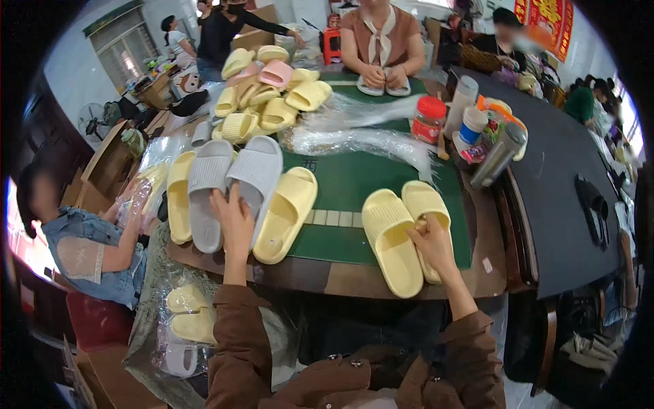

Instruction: The person assembles plastic slippers by hand at a work table. They pick up pairs of yellow, white, and black slippers, insert a white elastic band into the slots on the top of each slipper, and then place the finished pairs onto a pile on the table.

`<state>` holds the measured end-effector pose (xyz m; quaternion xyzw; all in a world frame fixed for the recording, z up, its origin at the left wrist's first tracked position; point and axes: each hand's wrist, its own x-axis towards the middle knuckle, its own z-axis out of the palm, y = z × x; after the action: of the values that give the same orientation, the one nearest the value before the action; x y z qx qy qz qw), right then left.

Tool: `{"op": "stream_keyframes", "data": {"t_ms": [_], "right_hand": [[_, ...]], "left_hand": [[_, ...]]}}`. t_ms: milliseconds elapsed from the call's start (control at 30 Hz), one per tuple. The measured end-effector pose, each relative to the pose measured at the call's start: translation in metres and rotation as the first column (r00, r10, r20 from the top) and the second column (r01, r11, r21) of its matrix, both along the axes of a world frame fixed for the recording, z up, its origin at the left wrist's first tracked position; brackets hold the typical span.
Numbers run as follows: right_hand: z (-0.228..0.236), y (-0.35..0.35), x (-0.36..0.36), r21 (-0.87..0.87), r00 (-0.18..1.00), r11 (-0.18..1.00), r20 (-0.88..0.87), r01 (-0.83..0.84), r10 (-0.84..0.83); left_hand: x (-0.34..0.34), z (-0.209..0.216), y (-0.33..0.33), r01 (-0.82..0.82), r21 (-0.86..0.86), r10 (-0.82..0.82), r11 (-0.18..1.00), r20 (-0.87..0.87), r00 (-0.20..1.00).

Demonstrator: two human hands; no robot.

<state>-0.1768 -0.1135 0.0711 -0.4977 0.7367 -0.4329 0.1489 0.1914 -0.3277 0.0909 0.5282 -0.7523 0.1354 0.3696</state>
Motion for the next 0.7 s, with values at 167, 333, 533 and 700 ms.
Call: {"op": "stream_keyframes", "data": {"t_ms": [167, 333, 533, 700], "right_hand": [[0.008, 0.027, -0.013, -0.083, 0.999, 0.997, 0.054, -0.003, 0.008], [0.024, 0.046, -0.013, -0.100, 0.998, 0.995, 0.064, 0.019, -0.012], [0.024, 0.057, -0.005, -0.165, 0.991, 0.985, -0.134, -0.041, 0.018], [0.028, 0.064, 0.008, -0.102, 0.950, 0.985, -0.297, -0.137, 0.101]], "left_hand": [[-0.019, -0.006, 0.027, -0.049, 0.093, 0.053, 0.994, -0.042, 0.998], [-0.074, 0.015, 0.072, 0.031, -0.051, -0.036, 0.998, -0.108, 0.993], [-0.174, 0.011, 0.120, 0.702, 0.182, -0.657, 0.688, -0.255, 0.710], [-0.245, -0.012, 0.140, 0.637, 0.359, -0.655, 0.682, -0.088, 0.751]]}}
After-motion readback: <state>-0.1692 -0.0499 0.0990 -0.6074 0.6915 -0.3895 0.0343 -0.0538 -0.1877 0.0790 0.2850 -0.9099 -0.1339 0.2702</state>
